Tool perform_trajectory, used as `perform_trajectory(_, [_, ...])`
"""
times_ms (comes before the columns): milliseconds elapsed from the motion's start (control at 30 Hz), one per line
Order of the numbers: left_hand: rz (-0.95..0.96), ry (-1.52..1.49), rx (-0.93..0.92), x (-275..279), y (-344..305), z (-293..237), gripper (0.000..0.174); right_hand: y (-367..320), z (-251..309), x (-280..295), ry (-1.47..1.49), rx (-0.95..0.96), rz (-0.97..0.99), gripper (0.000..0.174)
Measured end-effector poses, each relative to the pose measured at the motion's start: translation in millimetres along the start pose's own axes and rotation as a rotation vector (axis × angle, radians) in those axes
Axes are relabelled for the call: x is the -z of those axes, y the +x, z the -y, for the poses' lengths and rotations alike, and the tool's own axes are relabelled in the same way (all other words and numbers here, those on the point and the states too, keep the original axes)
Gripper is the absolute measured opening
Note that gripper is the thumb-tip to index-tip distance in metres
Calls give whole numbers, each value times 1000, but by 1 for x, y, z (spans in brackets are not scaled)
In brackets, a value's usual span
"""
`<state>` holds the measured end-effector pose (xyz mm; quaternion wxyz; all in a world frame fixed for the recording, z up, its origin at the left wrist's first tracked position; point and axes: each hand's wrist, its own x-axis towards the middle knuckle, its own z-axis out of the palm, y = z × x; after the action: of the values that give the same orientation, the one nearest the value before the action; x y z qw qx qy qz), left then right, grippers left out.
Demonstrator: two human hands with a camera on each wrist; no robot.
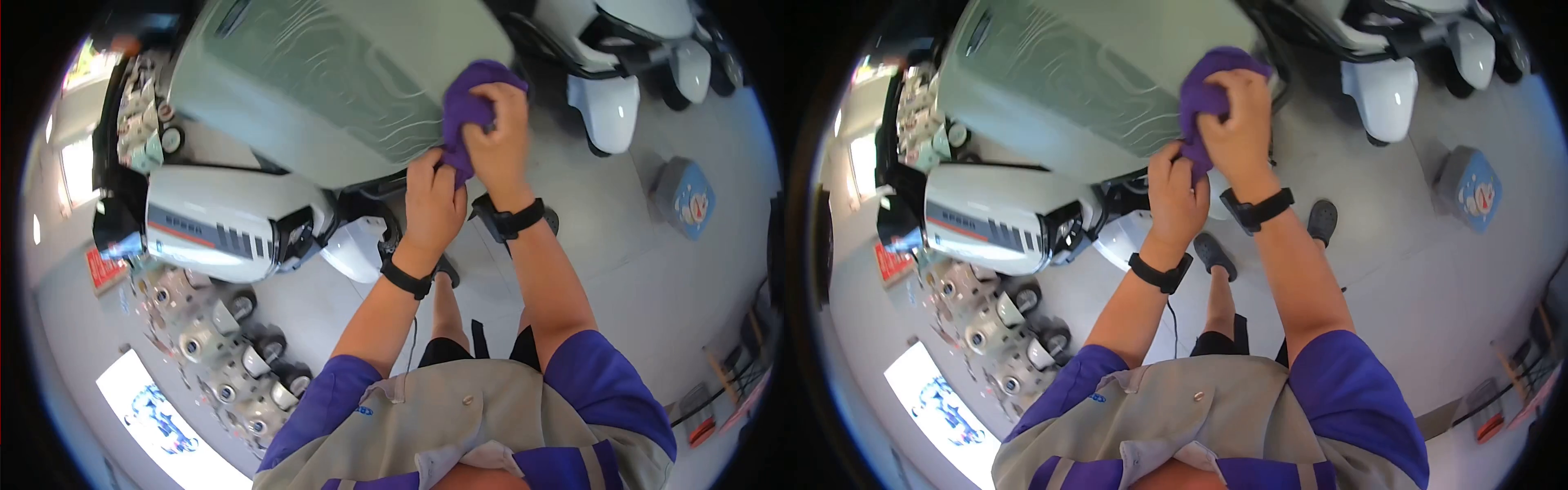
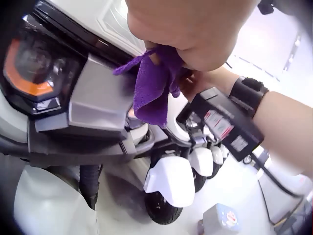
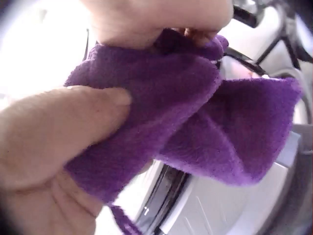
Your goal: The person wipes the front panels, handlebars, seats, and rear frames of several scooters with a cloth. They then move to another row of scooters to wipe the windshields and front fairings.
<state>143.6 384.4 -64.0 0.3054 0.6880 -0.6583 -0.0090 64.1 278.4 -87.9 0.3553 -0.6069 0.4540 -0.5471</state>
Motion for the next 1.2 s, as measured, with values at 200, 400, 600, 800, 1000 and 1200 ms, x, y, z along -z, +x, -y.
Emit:
perform_trajectory(200, [187, -56, 208, 49, -96, 83, 25, -107, 31, -57, -67, 177, 519, 30])
perform_trajectory(400, [-118, -38, 261, 112, -84, 91, 32, -79, 62, -57, -174, 331, 312, 37])
perform_trajectory(600, [-371, -48, 300, 70, -70, 136, 32, -60, 78, -101, -448, 481, 390, 39])
perform_trajectory(800, [-102, -522, 891, 4, -152, 148, 26, -170, 19, -96, -441, 354, 923, 37])
perform_trajectory(1000, [-325, -136, 870, -3, -169, 154, 22, -172, -3, -86, -288, -165, 831, 26])
perform_trajectory(1200, [-171, -33, 849, -29, -154, 156, 22, -181, -42, -102, -248, -600, 785, 31])
